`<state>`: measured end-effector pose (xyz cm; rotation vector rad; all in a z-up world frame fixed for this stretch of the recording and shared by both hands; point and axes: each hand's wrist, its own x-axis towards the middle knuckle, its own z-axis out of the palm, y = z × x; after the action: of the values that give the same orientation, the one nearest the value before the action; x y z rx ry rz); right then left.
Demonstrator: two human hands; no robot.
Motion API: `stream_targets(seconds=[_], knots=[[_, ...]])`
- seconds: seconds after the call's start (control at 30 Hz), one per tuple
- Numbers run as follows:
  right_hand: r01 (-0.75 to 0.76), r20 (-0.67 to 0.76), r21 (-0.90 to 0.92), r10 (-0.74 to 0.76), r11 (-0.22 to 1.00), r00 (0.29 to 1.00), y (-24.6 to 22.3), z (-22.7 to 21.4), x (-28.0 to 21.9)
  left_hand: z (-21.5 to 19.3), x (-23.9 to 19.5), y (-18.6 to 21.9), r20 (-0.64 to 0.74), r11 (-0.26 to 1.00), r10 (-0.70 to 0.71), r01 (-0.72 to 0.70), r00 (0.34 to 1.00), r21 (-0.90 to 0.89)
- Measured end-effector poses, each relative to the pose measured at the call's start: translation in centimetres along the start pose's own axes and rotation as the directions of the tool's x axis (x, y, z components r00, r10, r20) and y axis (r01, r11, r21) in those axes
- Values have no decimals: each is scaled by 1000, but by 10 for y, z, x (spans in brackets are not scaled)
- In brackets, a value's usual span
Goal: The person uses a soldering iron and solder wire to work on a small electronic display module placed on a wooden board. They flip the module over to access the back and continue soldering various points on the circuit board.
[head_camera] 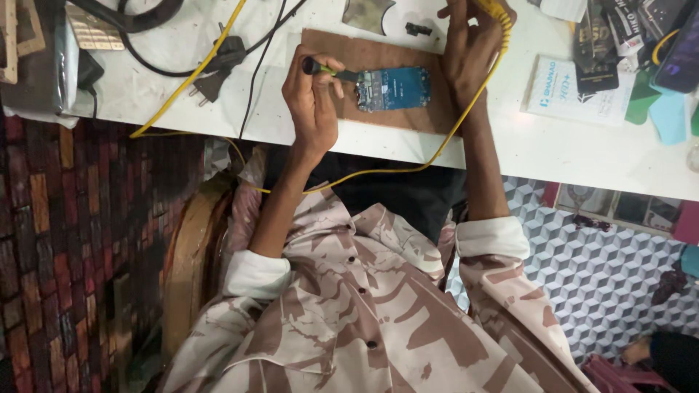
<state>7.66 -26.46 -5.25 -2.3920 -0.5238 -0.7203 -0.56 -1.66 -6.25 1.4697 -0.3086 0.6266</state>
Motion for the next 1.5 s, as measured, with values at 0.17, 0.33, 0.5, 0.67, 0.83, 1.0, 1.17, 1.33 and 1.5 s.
stream_targets(seconds=[0.17, 0.33, 0.5, 0.67, 0.83, 1.0, 1.17, 1.33, 1.5], knots=[[-264, 33, 375, 272, 889, 962, -1, 6, 2, -1, 1, 5, -13, 997, -74, 74, 997, 20], [-82, -94, 243, 107, 966, 990, -24, -5, 11, 0, 4, 15, -51, 994, -100, 101, 994, 35], [-36, -66, 190, 49, 981, 997, -40, -16, 32, 1, 9, 27, -55, 992, -107, 111, 993, 62], [-74, -3, 344, 80, 936, 997, -52, -22, 43, 2, 13, 34, -25, 977, -163, 164, 986, 137], [-7, -45, 275, 21, 961, 999, -51, -22, 40, 0, 5, 27, -43, 987, -136, 139, 990, 80], [-30, -103, 395, 77, 918, 992, -35, -12, 32, -1, -3, 11, -78, 989, -139, 134, 987, -67], [-96, -243, 703, 365, 705, 899, -28, -22, 4, -5, -8, 4, 2, 950, -222, 217, 975, -225], [-141, -276, 798, 564, 586, 778, -44, -43, -36, -4, -10, 11, 112, 973, -202, 213, 973, -91], [-204, -217, 893, 780, 402, 587, -50, -59, -58, -4, 0, 21, 142, 941, -35, -15, 989, 339]])
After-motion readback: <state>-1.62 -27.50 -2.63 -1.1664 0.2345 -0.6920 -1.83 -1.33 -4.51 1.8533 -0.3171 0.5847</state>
